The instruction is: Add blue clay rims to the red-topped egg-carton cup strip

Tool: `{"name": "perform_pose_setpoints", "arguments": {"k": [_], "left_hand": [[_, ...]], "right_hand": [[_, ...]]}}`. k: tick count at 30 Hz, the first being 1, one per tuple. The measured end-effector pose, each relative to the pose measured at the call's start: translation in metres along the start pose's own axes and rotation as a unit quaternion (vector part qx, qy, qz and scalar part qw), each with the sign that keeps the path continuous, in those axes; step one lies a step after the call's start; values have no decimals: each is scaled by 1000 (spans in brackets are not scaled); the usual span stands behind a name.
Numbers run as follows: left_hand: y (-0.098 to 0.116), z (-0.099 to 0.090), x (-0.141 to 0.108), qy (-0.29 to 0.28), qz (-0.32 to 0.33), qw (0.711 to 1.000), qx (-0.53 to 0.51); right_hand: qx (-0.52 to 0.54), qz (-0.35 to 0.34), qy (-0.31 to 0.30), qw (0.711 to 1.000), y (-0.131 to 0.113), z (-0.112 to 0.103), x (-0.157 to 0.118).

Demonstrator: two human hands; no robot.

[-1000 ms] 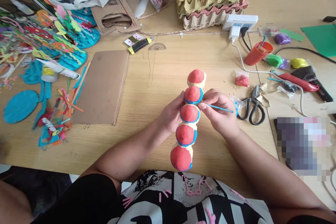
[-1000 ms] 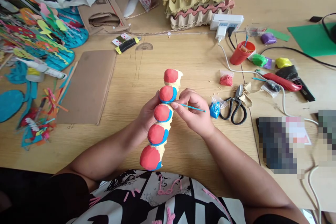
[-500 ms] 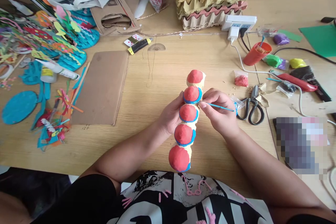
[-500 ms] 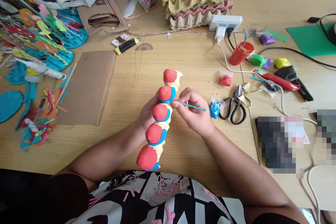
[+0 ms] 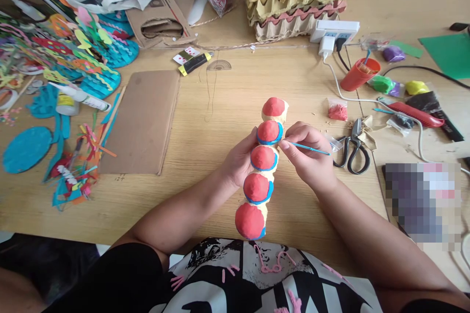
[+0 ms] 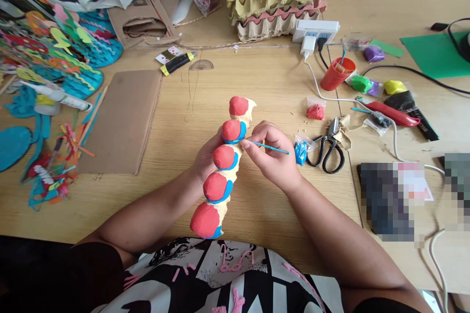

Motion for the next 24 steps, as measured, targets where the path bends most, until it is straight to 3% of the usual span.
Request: {"name": "perform_pose_setpoints", "arguments": {"k": [3, 9, 24], "left_hand": [[0, 1, -1, -18, -19, 1000, -13], [-2, -2, 4, -24, 6, 999, -32], [0, 2, -1, -7, -5, 999, -43]], "right_hand": [[0, 2, 2, 1000, -1, 0, 0], [11, -12, -20, 1000, 0, 0, 1], [18, 58, -14, 998, 2, 2, 3]]}}
Point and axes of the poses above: each hand's wrist, its own x-axis towards the middle knuckle, its own z-axis out of the palm, y = z × x, the point moved 4 cm from there along x, towards the middle knuckle, and after that the axes turned 13 degrees about y, right-handed, at the moved point
